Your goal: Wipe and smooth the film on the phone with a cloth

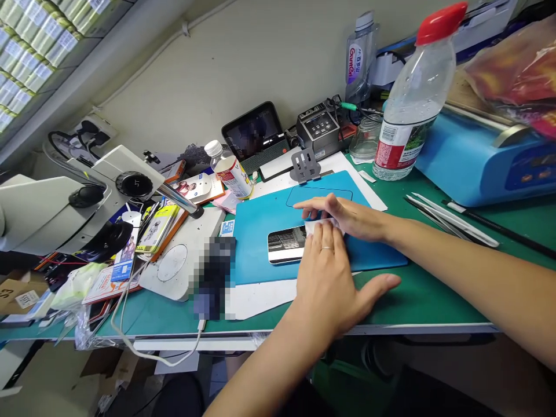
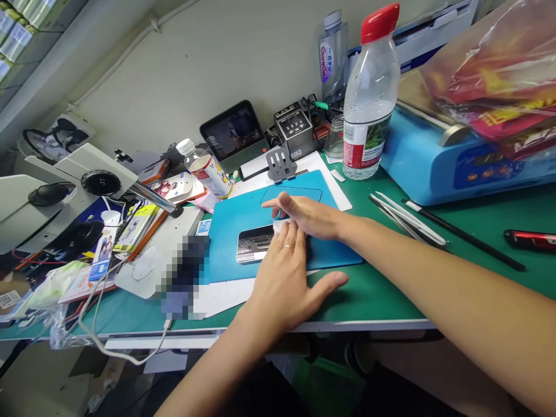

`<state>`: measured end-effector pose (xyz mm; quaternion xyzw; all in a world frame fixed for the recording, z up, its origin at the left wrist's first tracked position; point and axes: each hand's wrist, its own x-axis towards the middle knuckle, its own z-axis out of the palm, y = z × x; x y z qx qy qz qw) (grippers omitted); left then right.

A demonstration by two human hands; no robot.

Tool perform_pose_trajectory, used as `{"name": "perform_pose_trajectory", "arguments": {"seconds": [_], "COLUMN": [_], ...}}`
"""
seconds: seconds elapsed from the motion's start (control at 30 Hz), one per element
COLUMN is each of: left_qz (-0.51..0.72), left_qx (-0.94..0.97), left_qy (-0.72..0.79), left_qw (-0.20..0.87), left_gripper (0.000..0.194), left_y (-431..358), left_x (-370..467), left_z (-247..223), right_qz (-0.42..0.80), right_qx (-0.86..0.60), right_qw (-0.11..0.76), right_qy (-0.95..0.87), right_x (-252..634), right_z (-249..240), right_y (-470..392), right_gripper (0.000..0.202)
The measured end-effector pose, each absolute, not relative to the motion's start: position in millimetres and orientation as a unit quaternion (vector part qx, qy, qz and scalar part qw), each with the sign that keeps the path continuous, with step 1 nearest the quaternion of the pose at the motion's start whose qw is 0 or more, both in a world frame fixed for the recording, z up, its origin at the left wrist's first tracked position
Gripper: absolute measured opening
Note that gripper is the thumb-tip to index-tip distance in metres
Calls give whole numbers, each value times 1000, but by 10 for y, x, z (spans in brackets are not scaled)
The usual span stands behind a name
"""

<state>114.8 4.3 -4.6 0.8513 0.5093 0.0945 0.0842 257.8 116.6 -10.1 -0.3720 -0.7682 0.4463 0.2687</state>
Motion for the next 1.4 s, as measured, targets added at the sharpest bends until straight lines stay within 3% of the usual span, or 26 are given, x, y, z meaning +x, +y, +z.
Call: {"name": "perform_pose_trajectory", "arguments": {"seconds": [0.33, 0.63, 0.87, 1.1, 1.27, 1.4], "left_qz": [83, 99, 180, 98, 133, 158], "left_qx": [863, 866, 871, 889, 907, 873], "left_qy": [494, 489, 449, 441, 387, 456], "left_qw": [59, 31, -84, -82, -102, -68], "left_gripper": [90, 73, 61, 47, 47, 54], "left_y": [-326, 116, -220, 86, -11, 10], "left_x": [967, 1192, 1061, 1255, 874, 252], "left_z": [-92, -112, -438, -159, -309, -539], "right_qz": [447, 456, 446, 457, 434, 368], "right_qx": [-363, -355, -337, -342, -332, -303], "right_qw": [268, 291, 273, 271, 260, 234], "right_qy": [-772, -762, -783, -775, -796, -847], "right_x": [2590, 2578, 2622, 2610, 2584, 2594], "right_z": [-108, -148, -43, -50, -46, 0], "right_y": [1147, 1140, 1012, 1002, 1007, 1017], "right_gripper": [118, 114, 103, 100, 100, 88]}}
